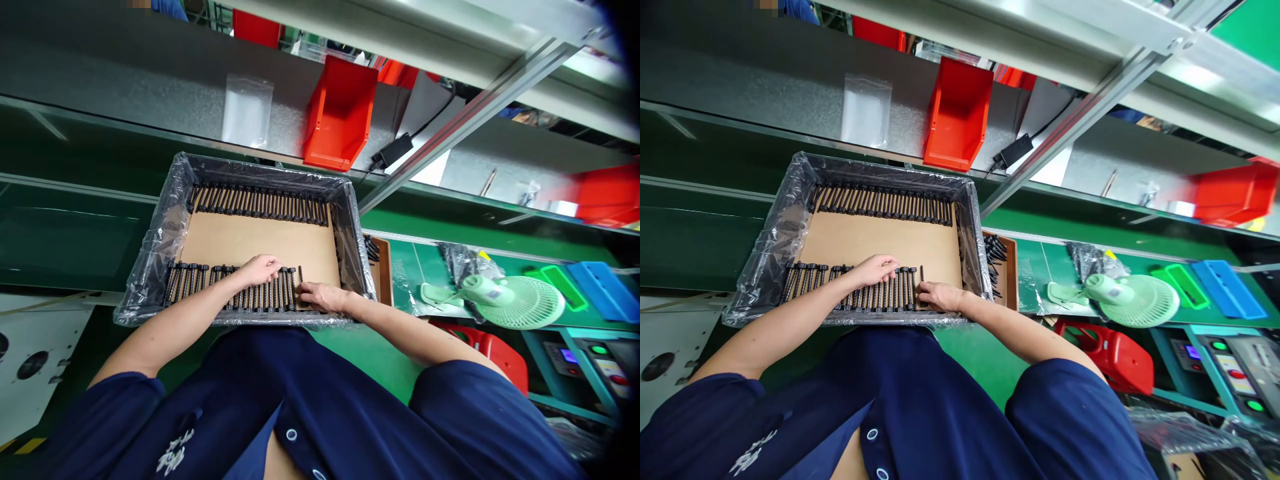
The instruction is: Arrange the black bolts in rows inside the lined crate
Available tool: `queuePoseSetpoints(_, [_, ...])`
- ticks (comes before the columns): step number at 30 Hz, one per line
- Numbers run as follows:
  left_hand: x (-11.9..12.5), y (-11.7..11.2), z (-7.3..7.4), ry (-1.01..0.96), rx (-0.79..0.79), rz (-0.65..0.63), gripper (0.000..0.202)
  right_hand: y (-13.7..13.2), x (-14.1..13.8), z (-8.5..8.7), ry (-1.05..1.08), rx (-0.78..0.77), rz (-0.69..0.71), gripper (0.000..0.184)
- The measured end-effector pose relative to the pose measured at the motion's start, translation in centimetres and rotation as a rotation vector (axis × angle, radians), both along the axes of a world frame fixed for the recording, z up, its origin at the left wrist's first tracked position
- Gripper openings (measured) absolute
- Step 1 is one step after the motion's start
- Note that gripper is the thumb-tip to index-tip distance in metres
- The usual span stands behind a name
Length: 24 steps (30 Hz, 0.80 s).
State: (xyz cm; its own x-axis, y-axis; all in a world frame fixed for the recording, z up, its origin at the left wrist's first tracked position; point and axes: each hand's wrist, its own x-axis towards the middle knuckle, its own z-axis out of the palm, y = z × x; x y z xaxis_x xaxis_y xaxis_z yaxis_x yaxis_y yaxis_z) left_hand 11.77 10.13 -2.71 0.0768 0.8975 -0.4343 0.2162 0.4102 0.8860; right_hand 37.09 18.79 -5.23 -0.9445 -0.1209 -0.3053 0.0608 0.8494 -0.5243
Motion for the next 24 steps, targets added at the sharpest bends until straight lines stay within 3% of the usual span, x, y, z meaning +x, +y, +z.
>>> queuePoseSetpoints(3, [-0.1,0.0,0.0,0.012,-0.009,0.003,0.026,-0.1,-0.2,0.4,0.048,-0.041,-0.139,0.028])
queuePoseSetpoints(7, [-0.2,0.0,0.1,0.024,-0.035,-0.003,0.028,-0.2,-1.4,0.1,-0.030,-0.103,-0.803,0.006])
queuePoseSetpoints(10, [-0.3,0.1,0.0,0.045,-0.032,-0.022,0.029,-0.7,-2.5,-0.4,-0.316,-0.428,-1.099,0.017])
queuePoseSetpoints(13, [-0.4,0.1,-0.5,0.067,-0.015,-0.023,0.028,-1.5,-3.1,-0.7,-0.438,-0.666,-1.172,0.022])
queuePoseSetpoints(18, [-0.6,0.2,-1.2,0.102,0.018,-0.033,0.028,-2.0,-3.3,-0.9,-0.465,-0.782,-1.166,0.024])
queuePoseSetpoints(24, [-0.5,0.1,-1.7,0.129,0.037,-0.041,0.029,-1.3,-3.5,-0.3,-0.468,-0.645,-1.057,0.028])
